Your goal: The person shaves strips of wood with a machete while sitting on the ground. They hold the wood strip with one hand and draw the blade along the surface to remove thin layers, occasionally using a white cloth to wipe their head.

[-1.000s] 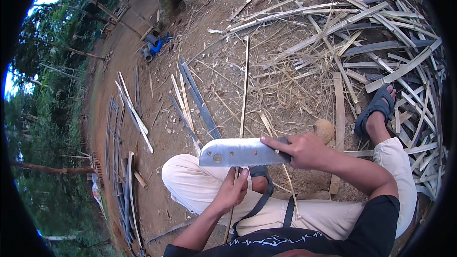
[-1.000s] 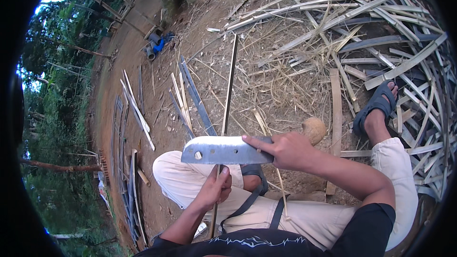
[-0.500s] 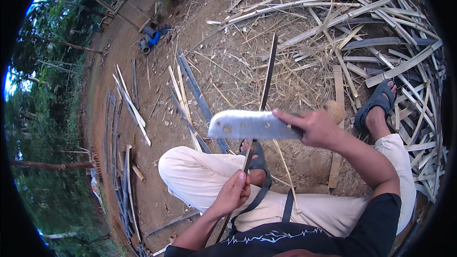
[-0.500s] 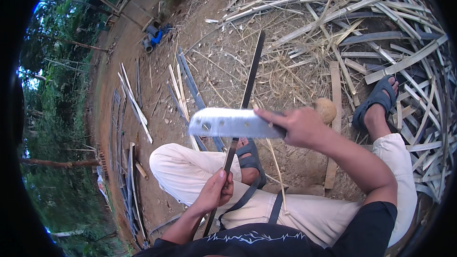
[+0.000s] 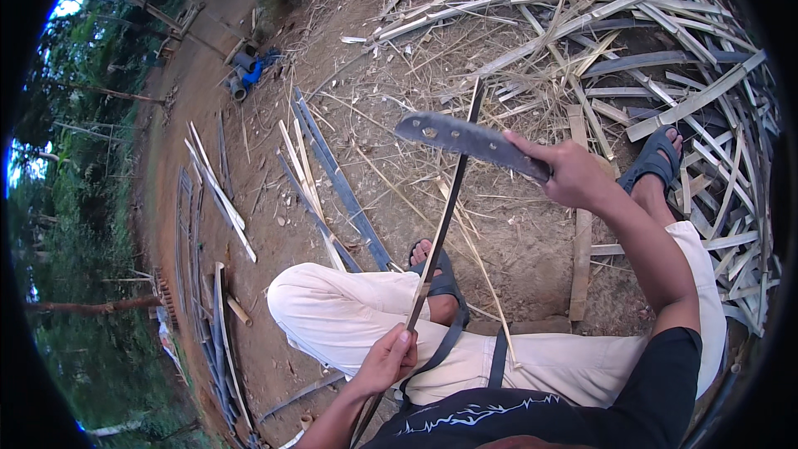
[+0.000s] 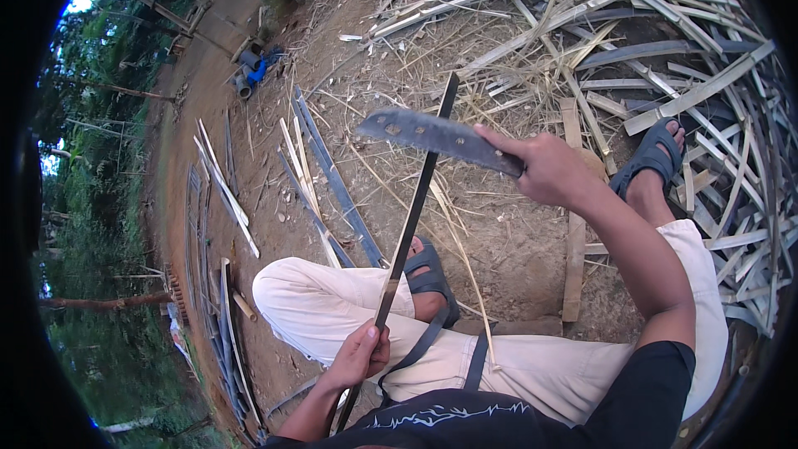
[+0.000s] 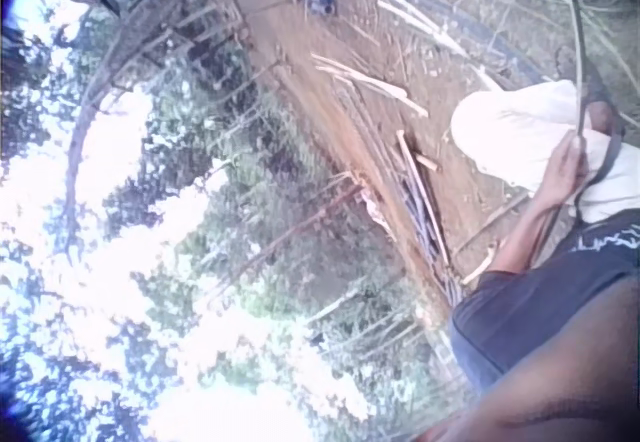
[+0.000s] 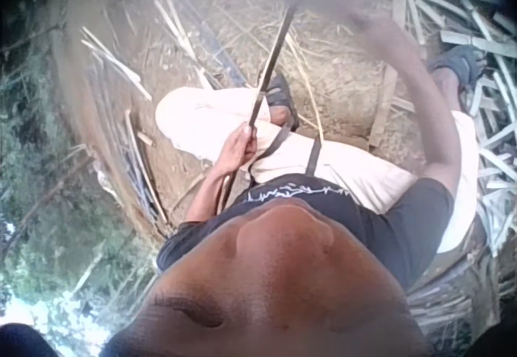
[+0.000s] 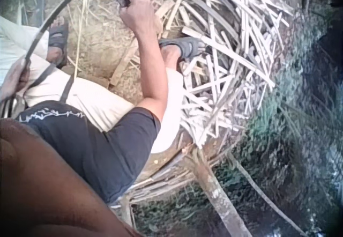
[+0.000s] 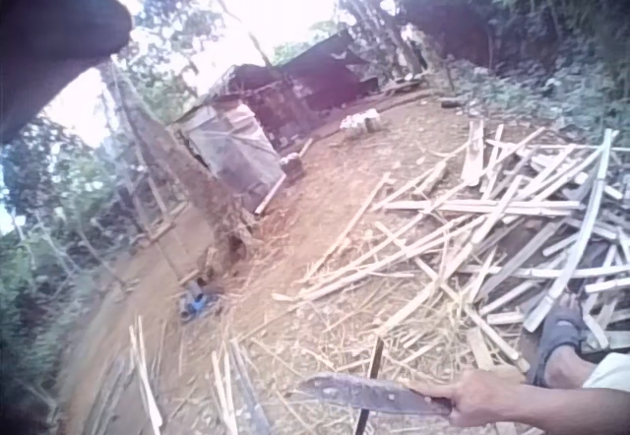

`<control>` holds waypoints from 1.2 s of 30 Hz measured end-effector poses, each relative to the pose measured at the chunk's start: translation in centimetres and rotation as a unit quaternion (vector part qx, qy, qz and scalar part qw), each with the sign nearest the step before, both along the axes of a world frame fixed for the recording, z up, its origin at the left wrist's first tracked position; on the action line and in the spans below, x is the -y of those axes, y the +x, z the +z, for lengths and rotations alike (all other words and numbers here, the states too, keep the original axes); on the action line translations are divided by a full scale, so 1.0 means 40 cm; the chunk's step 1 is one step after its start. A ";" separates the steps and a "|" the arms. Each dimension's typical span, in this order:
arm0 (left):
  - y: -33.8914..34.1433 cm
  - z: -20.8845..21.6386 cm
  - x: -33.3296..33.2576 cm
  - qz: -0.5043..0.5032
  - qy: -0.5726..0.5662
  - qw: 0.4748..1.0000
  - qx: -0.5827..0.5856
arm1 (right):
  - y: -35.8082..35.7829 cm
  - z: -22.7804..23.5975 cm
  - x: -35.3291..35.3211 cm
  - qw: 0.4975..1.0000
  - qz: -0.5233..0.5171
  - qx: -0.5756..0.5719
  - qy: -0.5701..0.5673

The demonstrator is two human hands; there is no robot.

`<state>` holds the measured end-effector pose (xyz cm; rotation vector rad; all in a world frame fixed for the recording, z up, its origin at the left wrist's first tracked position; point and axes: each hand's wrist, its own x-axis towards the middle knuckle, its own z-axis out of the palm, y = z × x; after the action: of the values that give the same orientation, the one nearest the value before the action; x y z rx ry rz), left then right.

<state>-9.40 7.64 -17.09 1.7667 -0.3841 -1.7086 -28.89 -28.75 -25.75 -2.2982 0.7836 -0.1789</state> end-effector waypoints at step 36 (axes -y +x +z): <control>0.058 0.008 0.215 0.153 0.003 0.977 -0.151 | 0.060 0.009 -0.259 0.973 0.114 0.170 -0.103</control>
<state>-7.08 -0.97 -16.76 1.4505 0.0260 -1.7150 -26.48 -18.38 -25.40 -2.4362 0.3365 -0.5550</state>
